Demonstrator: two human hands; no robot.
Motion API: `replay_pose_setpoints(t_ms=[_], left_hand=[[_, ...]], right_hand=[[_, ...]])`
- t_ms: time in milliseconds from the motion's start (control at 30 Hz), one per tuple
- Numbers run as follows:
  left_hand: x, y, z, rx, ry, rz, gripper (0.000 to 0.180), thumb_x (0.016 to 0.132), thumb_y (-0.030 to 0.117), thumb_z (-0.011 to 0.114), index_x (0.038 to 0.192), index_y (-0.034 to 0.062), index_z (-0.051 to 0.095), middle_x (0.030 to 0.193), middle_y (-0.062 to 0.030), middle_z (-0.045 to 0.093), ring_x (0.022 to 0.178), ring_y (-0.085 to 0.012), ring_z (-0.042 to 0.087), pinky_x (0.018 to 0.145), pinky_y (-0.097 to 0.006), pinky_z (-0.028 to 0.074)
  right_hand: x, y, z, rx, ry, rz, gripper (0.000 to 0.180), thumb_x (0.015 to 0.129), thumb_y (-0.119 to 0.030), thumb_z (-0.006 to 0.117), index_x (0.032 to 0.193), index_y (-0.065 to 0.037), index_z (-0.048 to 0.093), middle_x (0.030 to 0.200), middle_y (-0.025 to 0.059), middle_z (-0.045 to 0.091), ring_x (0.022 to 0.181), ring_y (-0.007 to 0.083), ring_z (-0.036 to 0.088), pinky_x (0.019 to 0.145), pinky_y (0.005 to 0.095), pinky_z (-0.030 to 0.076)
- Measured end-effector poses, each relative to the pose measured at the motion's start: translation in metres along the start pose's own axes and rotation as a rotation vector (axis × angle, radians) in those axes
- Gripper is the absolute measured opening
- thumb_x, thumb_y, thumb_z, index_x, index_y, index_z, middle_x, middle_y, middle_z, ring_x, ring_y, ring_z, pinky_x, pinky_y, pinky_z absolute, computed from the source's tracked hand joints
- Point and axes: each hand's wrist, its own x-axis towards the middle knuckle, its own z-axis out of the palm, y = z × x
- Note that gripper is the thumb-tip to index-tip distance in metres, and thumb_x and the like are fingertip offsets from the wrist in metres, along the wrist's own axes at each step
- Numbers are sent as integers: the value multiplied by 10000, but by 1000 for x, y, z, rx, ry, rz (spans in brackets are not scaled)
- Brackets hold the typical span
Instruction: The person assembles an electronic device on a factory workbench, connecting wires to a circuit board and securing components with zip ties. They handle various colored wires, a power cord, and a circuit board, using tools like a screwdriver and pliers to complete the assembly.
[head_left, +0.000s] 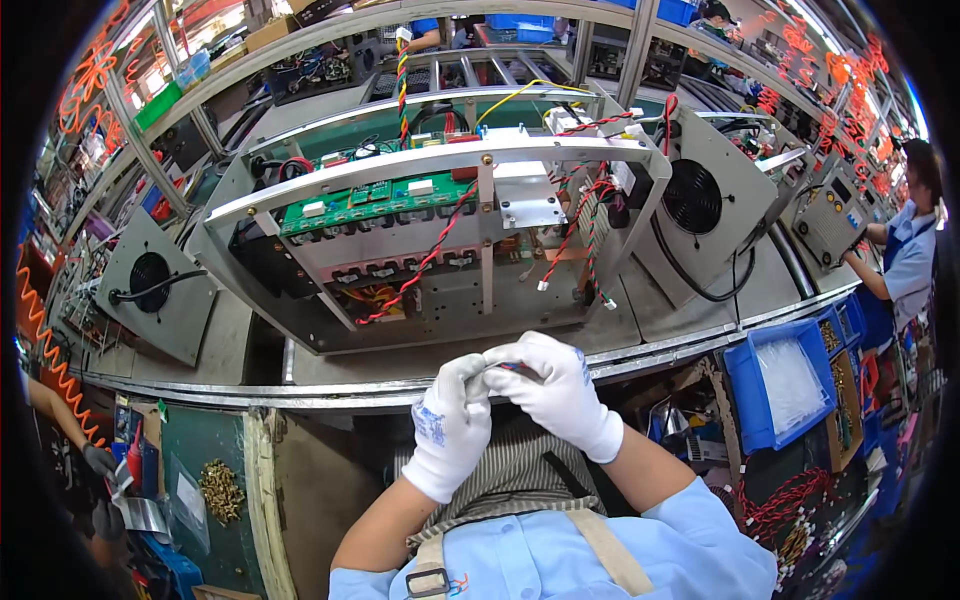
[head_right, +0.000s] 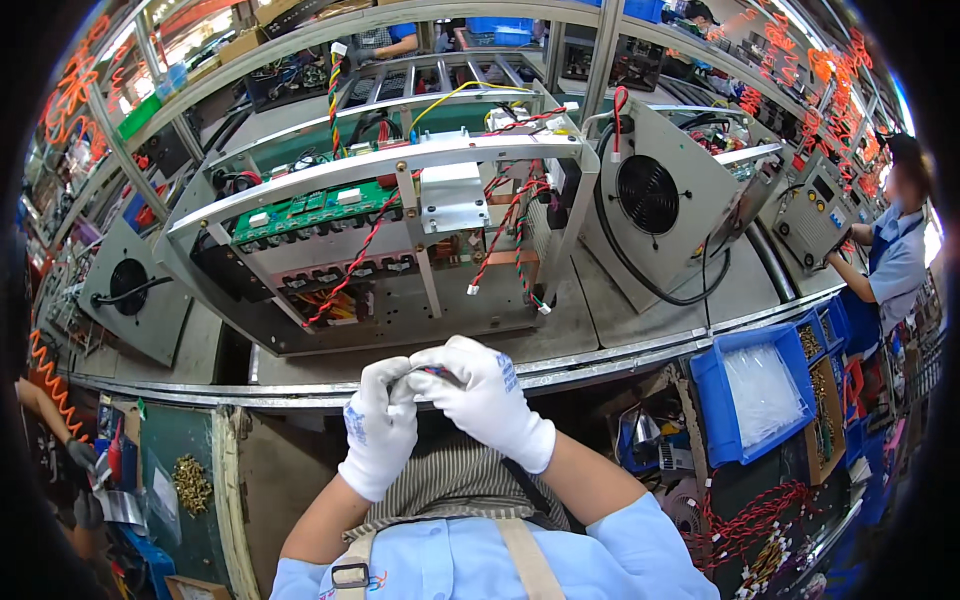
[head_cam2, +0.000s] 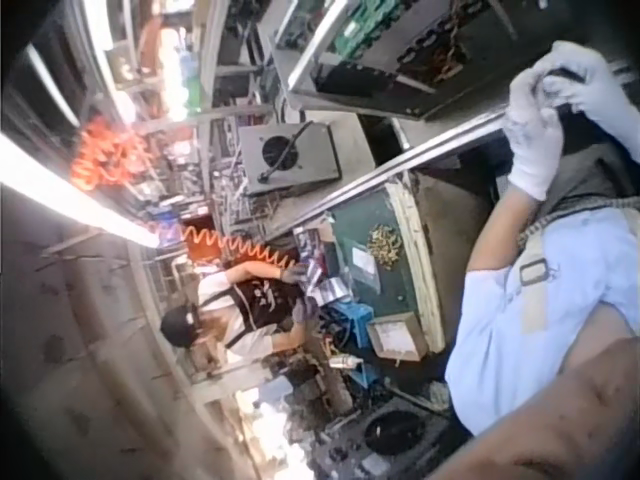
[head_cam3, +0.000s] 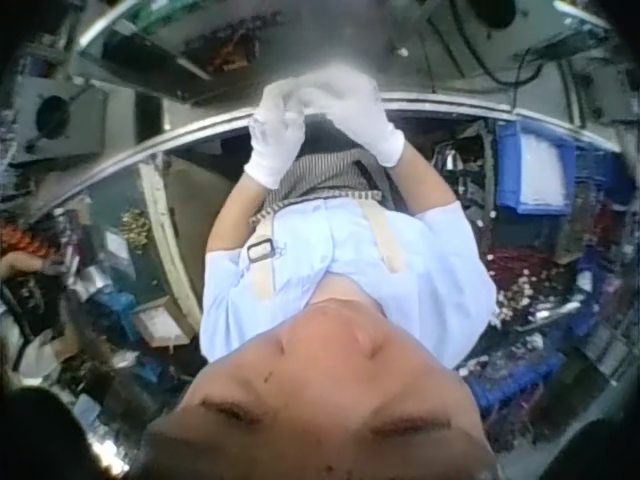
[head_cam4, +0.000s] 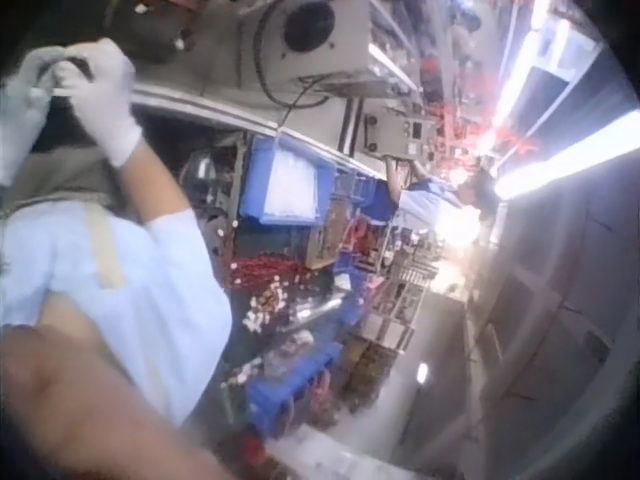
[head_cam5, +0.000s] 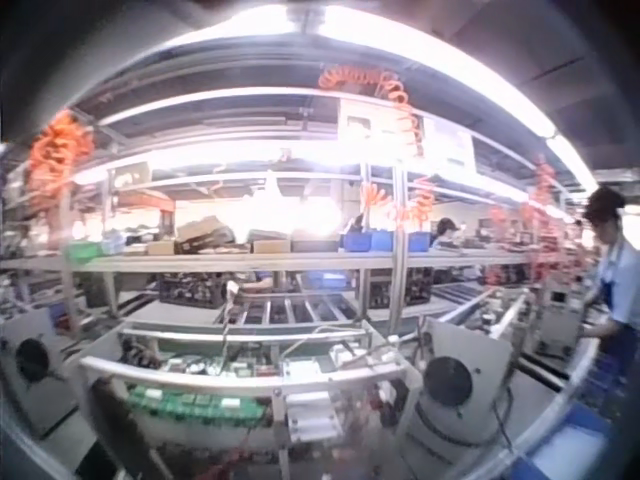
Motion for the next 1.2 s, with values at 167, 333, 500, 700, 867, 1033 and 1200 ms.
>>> replay_pose_setpoints(t_ms=[167, 333, 500, 700, 867, 1033, 1200], left_hand=[[6, -11, 21, -261, 106, -184, 152, 914, -10, 561, 1066, -3, 544, 923, -84, 656, 841, -164, 631, 767, -275, 496], [19, -28, 15, -176, 162, -139, 73, 899, 8, 614, 969, -1, 632, 950, -28, 601, 837, -79, 565, 755, -219, 456], [5, -36, 2, -363, 101, -503, 101, 852, 33, 632, 950, 15, 651, 909, -59, 559, 786, -129, 560, 696, -271, 453], [-6, -46, 2, -476, 29, -609, 84, 871, 21, 630, 952, 21, 652, 903, 0, 584, 772, -56, 536, 701, -200, 434], [-19, -53, 8, -451, 16, -552, 88, 850, 32, 638, 934, 17, 661, 877, -29, 576, 736, -90, 526, 663, -237, 424], [-25, -59, -3, -461, 16, -646, 99, 832, 52, 659, 922, 13, 666, 856, -42, 566, 711, -102, 506, 649, -249, 412], [-35, -59, -6, -461, -7, -694, 102, 837, 63, 663, 925, 12, 668, 856, -38, 563, 700, -91, 508, 630, -244, 413]], right_hand=[[26, 21, -12, 217, -99, 107, 137, 847, -89, 714, 964, -17, 721, 908, 36, 650, 834, 106, 624, 733, 248, 499], [81, 66, -54, -339, 189, -264, 142, 869, -104, 670, 968, -17, 719, 953, 111, 702, 822, 196, 666, 741, 306, 530], [90, 48, -55, -570, 280, -167, 126, 852, -79, 658, 960, -20, 686, 893, 160, 676, 830, 298, 661, 718, 363, 517], [96, 43, -63, -752, 82, -200, 164, 858, -50, 636, 1016, -37, 678, 870, 186, 661, 814, 332, 653, 722, 373, 515], [99, 37, -74, -668, -2, -152, 269, 838, -77, 609, 1103, -66, 655, 904, 191, 665, 894, 368, 639, 740, 445, 516], [102, 28, -70, -1081, -56, -107, 314, 791, -78, 631, 1103, -94, 658, 850, 194, 650, 829, 367, 633, 714, 462, 511], [99, 37, -68, -1088, 64, -363, 309, 797, -38, 658, 1105, -60, 672, 794, 199, 648, 707, 380, 627, 624, 431, 508]])
